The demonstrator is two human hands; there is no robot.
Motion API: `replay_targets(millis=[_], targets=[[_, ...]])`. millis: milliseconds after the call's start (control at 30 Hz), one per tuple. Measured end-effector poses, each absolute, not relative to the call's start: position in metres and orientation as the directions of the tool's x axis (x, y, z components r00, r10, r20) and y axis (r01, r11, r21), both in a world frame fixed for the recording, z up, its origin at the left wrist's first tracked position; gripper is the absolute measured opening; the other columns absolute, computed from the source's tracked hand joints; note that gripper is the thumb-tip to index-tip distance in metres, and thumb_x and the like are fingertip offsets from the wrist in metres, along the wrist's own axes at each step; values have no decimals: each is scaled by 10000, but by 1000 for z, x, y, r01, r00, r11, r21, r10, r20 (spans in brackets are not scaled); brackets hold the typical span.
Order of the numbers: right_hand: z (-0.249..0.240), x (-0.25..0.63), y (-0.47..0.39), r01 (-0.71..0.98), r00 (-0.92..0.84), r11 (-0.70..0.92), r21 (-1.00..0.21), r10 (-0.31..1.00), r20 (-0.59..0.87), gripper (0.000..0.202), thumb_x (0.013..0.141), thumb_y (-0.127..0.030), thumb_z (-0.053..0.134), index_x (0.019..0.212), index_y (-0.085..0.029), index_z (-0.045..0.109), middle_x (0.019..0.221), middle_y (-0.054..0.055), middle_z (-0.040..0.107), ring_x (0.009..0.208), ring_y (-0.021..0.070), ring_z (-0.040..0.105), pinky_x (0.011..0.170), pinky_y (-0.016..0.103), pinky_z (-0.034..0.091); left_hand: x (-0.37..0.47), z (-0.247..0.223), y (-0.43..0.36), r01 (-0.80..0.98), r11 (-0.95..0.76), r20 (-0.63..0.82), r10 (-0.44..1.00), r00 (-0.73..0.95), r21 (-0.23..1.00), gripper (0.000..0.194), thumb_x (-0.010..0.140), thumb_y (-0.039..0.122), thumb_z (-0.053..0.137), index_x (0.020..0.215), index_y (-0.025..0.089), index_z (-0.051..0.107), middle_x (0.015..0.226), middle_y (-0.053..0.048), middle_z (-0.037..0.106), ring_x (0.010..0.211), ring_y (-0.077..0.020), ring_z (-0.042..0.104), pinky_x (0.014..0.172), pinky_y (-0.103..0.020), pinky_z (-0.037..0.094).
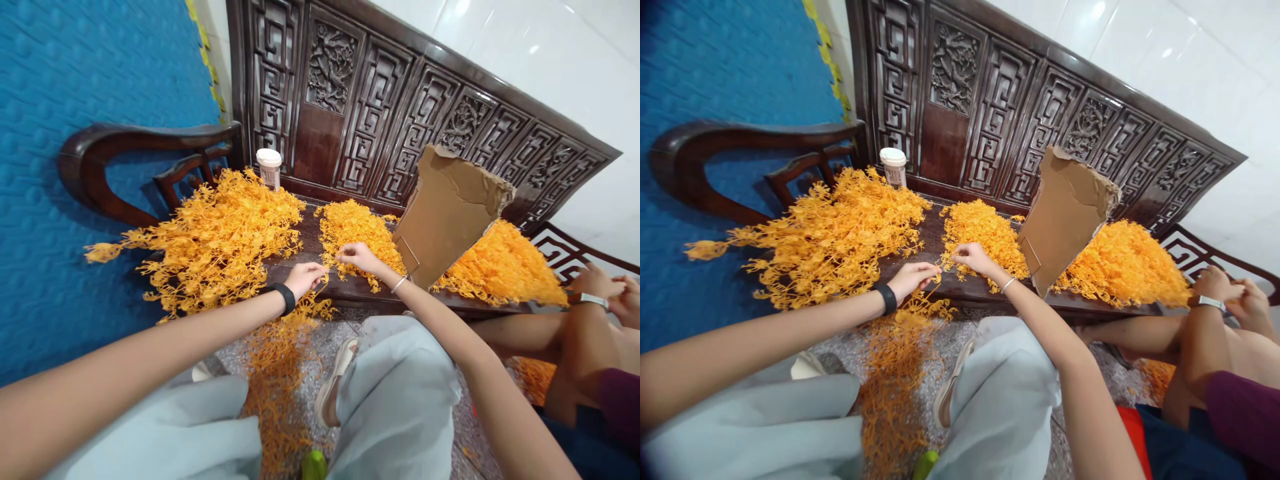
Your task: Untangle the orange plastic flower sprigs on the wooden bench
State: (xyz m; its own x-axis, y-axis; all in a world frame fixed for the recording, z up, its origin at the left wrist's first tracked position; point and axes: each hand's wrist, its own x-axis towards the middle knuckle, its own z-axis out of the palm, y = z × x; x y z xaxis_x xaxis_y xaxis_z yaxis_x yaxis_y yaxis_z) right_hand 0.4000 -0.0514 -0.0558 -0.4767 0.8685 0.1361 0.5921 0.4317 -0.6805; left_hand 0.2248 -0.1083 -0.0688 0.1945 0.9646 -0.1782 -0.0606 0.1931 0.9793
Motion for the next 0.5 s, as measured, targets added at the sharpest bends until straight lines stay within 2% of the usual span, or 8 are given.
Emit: replay_targets(millis=[100,167,233,300,400,500], targets=[[-54,403,-43,711,-378,458,-534,889,260,98,688,-178,532,689,-127,616,640,15,593,590,103,485,604,221,361,233,-64,-111,-81,199,-185,969,162,977,56,645,156,578,613,124,611,407,61,421,383,-37,344,407,-175,252],[-49,415,-32,807,-152,333,-488,915,373,122,679,-138,497,694,-121,617,657,36,599,601,117,486,613,234,361,237,-61,-116,-88,210,-194,969,155,974,51,647,153,575,606,129,596,396,70,395,371,-34,331,398,-173,239],[-43,439,-20,833,159,126,-538,878,452,153,680,-131,471,698,-105,621,679,65,607,620,135,499,630,253,369,241,-61,-124,-91,230,-212,962,172,969,56,647,158,580,598,131,581,381,74,382,344,-34,313,378,-177,219],[-40,466,-9,777,343,29,-629,819,461,170,681,-165,487,745,-99,631,734,83,622,674,153,526,668,267,383,242,-64,-133,-93,253,-227,947,227,963,63,655,167,580,605,130,573,380,68,404,329,-39,329,367,-181,233],[-45,497,-2,659,446,4,-752,804,395,255,658,-243,539,850,-101,629,786,80,628,714,163,551,681,274,408,241,-72,-142,-92,306,-265,912,313,947,74,669,189,583,627,131,561,397,54,457,330,-56,393,381,-193,304],[-55,505,-2,605,432,-7,-796,843,321,366,633,-313,566,946,-126,603,754,43,622,666,154,560,627,276,428,236,-74,-141,-103,354,-310,901,302,929,80,675,200,585,648,132,553,422,36,509,351,-73,454,418,-208,357]])
